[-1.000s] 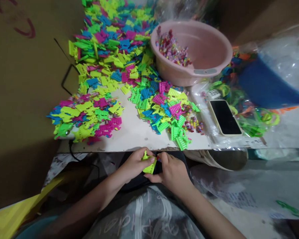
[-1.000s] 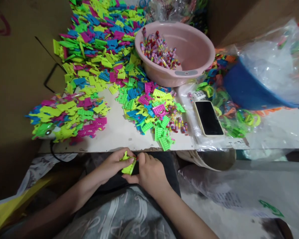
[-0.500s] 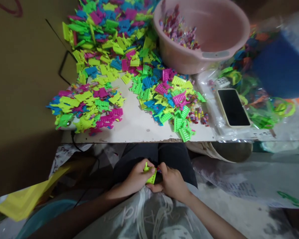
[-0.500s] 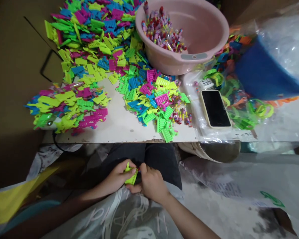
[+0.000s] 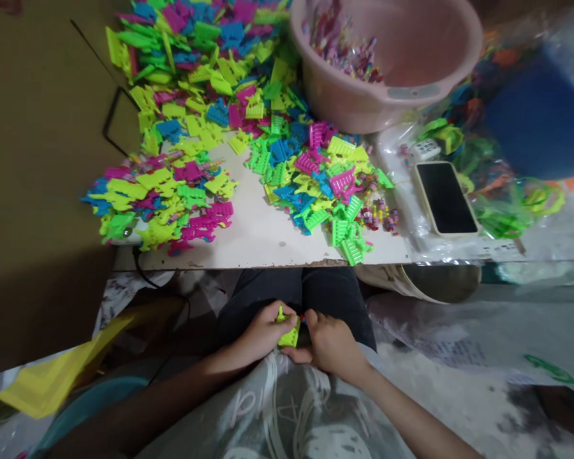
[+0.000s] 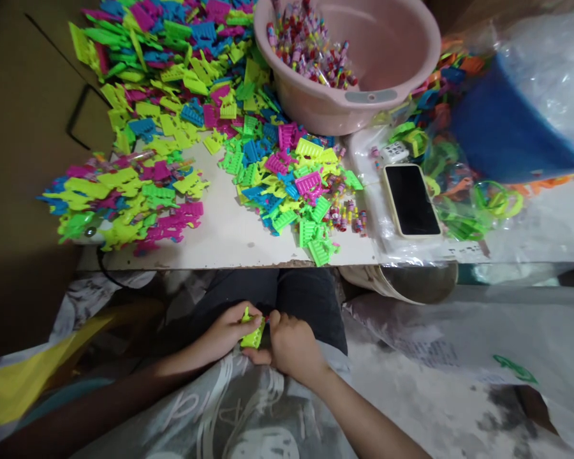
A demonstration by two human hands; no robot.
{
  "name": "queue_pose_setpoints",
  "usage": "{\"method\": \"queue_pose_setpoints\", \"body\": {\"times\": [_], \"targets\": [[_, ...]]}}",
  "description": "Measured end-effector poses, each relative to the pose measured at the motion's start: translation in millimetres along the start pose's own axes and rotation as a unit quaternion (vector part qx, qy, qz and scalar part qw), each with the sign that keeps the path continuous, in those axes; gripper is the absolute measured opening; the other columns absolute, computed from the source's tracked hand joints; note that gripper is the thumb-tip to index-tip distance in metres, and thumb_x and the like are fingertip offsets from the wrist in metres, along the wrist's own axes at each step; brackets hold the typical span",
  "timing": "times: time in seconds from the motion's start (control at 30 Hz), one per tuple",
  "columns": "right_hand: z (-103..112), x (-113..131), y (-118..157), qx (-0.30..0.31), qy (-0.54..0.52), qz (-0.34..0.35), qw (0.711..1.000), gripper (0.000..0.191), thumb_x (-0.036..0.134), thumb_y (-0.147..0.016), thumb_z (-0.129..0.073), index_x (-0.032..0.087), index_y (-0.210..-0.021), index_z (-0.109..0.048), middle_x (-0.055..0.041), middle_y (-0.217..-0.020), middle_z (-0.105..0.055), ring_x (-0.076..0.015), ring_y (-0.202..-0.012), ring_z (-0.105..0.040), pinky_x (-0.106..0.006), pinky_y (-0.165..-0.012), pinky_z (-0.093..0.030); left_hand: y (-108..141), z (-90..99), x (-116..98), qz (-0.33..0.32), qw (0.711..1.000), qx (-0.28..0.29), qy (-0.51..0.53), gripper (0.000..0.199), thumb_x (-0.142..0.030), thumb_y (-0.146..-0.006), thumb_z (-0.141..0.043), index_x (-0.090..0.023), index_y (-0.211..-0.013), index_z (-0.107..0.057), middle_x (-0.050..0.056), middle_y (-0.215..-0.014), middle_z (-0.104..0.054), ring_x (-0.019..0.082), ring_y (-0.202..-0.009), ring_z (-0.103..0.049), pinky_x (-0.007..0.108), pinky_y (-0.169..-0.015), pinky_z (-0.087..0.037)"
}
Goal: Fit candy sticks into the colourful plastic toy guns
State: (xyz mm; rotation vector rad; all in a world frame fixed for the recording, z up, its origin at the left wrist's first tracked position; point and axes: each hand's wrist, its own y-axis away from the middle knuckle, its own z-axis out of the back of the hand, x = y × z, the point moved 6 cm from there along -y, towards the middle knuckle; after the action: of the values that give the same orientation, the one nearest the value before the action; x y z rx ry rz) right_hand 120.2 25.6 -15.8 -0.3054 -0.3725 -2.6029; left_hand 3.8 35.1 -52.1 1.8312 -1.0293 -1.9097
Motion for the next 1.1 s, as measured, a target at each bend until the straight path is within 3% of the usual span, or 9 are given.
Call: {"method": "queue_pose_setpoints", "body": {"times": [0.23, 0.5, 0.67, 0.9, 1.1], "targets": [[-7, 0, 4, -0.003, -0.007, 0.015, 1.000, 0.071, 0.084, -0.077, -0.032, 0.017, -0.077, -0.055, -0.0083, -0.058, -0.064, -0.0214, -0.050, -0.064, -0.027, -0.045, -0.030, 5, -2.5, 4, 0.019, 1.000, 0.002, 0.003, 0.022, -0.037, -0.065, -0.066, -0.018, -0.070, -0.056, -0.004, -0.062, -0.051, 0.012, -0.059, -0.044, 0.025, -0.058, -0.035], [-17, -6, 7, 0.019, -0.050, -0.022, 0.998, 0.068, 0.083, -0.073, -0.044, 0.017, -0.081, -0.058, -0.0089, -0.065, -0.069, -0.0231, -0.059, -0.068, -0.027, -0.048, -0.030, 3, -5.3, 8, 0.035, 0.999, 0.013, 0.015, 0.019, -0.032, -0.065, -0.066, -0.017, -0.068, -0.055, -0.005, -0.059, -0.050, 0.011, -0.056, -0.044, 0.024, -0.056, -0.035], [-22, 1, 11, 0.039, -0.055, 0.009, 0.998, 0.055, 0.070, -0.086, -0.043, 0.017, -0.084, -0.061, -0.0086, -0.069, -0.070, -0.0222, -0.062, -0.068, -0.027, -0.049, -0.030, 0, -4.3, 9, 0.039, 0.999, 0.015, 0.024, 0.021, -0.034, -0.065, -0.068, -0.017, -0.068, -0.056, -0.004, -0.059, -0.051, 0.011, -0.055, -0.044, 0.024, -0.056, -0.036], [-12, -3, 9, -0.021, -0.072, 0.002, 0.997, 0.045, 0.061, -0.089, -0.048, 0.017, -0.084, -0.059, -0.0087, -0.074, -0.068, -0.0225, -0.066, -0.066, -0.029, -0.057, -0.041, -3, -0.1, 4, 0.000, 0.999, -0.002, 0.041, 0.032, -0.046, -0.066, -0.070, -0.018, -0.073, -0.057, -0.003, -0.066, -0.054, 0.012, -0.062, -0.048, 0.025, -0.061, -0.038], [-2, 0, 5, -0.029, -0.102, 0.021, 0.994, 0.046, 0.060, -0.088, -0.050, 0.015, -0.089, -0.060, -0.0095, -0.077, -0.066, -0.0251, -0.069, -0.065, -0.035, -0.062, -0.049, 2, 1.4, -5, -0.044, 0.999, -0.017, 0.020, 0.032, -0.048, -0.071, -0.066, -0.018, -0.075, -0.058, -0.002, -0.068, -0.056, 0.014, -0.066, -0.052, 0.026, -0.064, -0.043]]}}
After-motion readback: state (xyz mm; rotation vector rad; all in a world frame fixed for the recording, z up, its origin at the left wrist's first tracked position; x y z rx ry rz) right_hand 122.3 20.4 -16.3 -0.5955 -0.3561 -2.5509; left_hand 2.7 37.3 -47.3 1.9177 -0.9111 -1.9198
